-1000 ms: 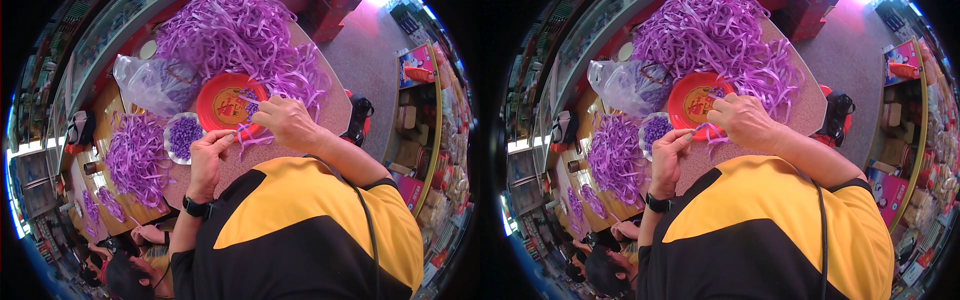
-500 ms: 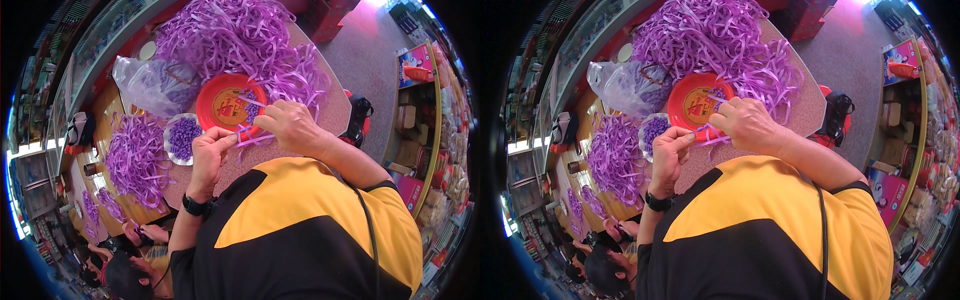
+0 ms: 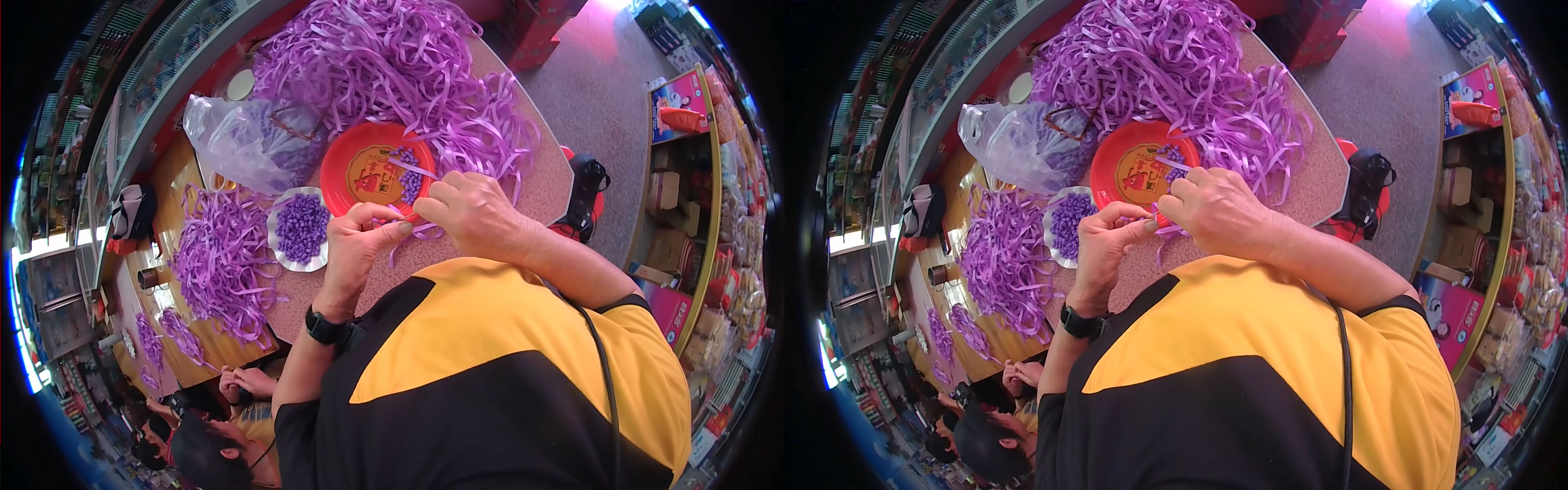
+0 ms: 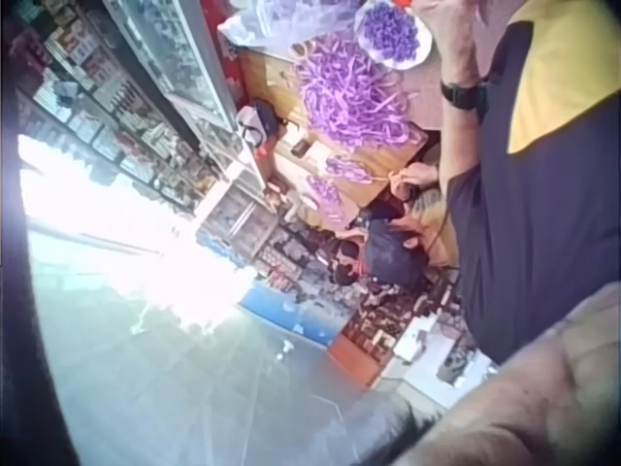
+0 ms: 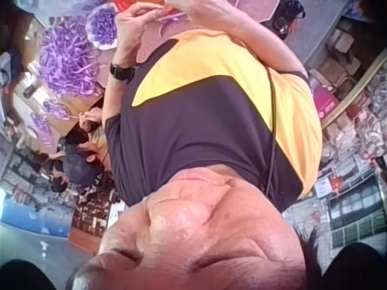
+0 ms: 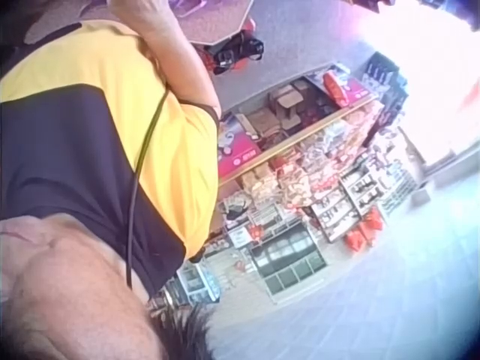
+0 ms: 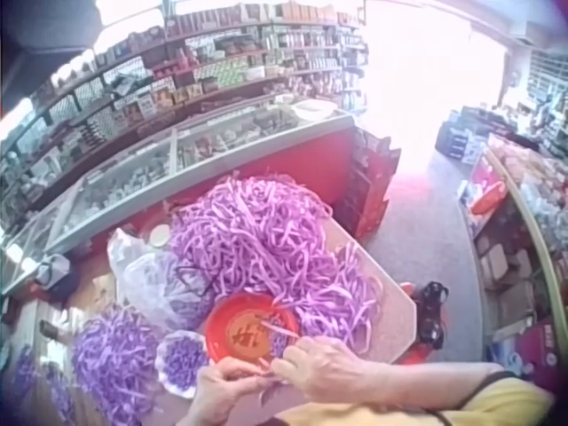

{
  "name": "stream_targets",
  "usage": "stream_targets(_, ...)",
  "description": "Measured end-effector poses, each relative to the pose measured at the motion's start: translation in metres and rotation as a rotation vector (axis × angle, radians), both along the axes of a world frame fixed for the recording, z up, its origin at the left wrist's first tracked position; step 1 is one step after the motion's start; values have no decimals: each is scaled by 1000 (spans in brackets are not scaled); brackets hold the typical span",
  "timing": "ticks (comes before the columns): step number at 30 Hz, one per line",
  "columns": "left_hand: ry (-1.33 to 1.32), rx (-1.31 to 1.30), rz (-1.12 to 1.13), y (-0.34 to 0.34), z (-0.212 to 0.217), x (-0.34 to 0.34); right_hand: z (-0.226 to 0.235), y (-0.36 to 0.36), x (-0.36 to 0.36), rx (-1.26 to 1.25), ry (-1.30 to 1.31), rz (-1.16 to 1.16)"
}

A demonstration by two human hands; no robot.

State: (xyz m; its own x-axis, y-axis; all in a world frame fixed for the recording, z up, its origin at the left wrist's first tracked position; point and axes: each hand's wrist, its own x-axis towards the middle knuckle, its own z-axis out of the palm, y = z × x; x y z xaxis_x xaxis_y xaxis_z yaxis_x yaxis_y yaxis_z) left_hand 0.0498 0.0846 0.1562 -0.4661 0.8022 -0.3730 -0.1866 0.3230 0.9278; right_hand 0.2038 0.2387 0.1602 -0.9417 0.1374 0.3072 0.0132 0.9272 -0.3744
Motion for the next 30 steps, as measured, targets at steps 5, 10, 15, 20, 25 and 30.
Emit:
stream_targets(5, -19, 18, 17, 0, 3, 2, -5, 6, 5, -71, -17, 19)
stream_targets(10, 62, 32, 19, -5, -5, -4, -6, 23, 14, -100, -34, -13)
stream_targets(15, 3, -99, 164, -38, -19, -34, -27, 86, 50, -120, 37, -74)
stream_targets(20, -202, -163, 242, -43, -40, -33, -57, 100, 62, -72, -195, -396)
stream_targets(25, -271, -163, 173, -38, -47, -27, -29, 99, 58, -1645, -61, -96)
stream_targets(30, -290, -216, 147, -27, -26, -15, -29, 107, 48, -1819, 220, -321)
